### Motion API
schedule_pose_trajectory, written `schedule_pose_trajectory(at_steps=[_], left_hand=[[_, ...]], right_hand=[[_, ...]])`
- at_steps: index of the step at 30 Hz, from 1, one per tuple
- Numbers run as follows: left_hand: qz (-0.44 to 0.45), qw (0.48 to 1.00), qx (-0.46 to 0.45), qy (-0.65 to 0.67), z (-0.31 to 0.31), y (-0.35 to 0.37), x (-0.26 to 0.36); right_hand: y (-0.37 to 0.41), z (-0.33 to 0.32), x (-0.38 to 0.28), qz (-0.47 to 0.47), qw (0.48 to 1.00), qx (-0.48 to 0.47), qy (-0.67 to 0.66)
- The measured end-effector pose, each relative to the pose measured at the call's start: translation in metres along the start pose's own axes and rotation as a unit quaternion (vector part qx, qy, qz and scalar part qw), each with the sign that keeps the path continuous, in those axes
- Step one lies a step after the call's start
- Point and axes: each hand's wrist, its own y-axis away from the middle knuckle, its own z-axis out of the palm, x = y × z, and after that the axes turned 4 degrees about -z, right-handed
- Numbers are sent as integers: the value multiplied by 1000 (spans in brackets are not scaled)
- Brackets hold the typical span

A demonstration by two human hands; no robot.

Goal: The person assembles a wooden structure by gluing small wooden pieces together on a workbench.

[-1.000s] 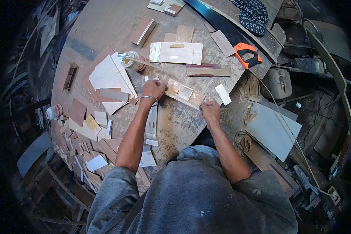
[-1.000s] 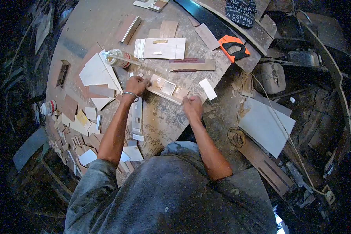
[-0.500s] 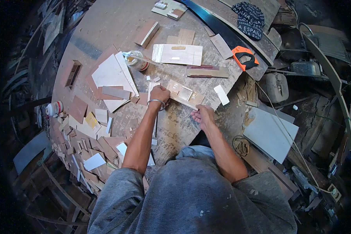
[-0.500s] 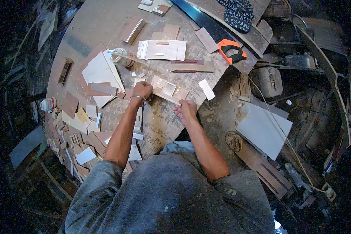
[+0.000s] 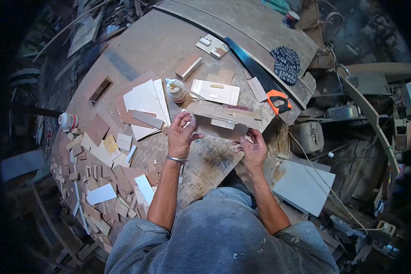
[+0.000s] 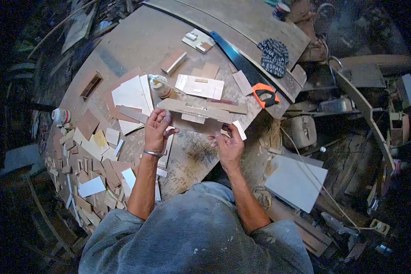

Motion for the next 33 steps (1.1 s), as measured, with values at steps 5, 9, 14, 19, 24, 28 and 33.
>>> schedule_pose_trajectory(at_steps=[5, 9, 14, 19, 24, 28, 33], left_hand=[[-50, 992, -102, 47, -18, 58, 17], [-148, 959, -107, 215, -16, 108, 34], [-281, 902, -159, 288, -59, 137, 6], [-309, 931, -72, 181, -59, 168, 10], [-327, 921, -167, 131, -72, 166, 2], [-317, 921, -187, 128, -66, 163, -1], [-283, 935, -182, 110, -62, 155, -5]], right_hand=[[9, -11, -9, -3, 999, -44, -33], [24, -17, -10, 28, 992, -107, -67], [34, -30, 9, 68, 979, -186, -40], [23, -40, 28, 64, 953, -296, 35], [12, -33, 23, 88, 929, -354, 64], [5, -14, 9, 73, 918, -374, 109], [-10, -18, 17, 79, 924, -359, 103]])
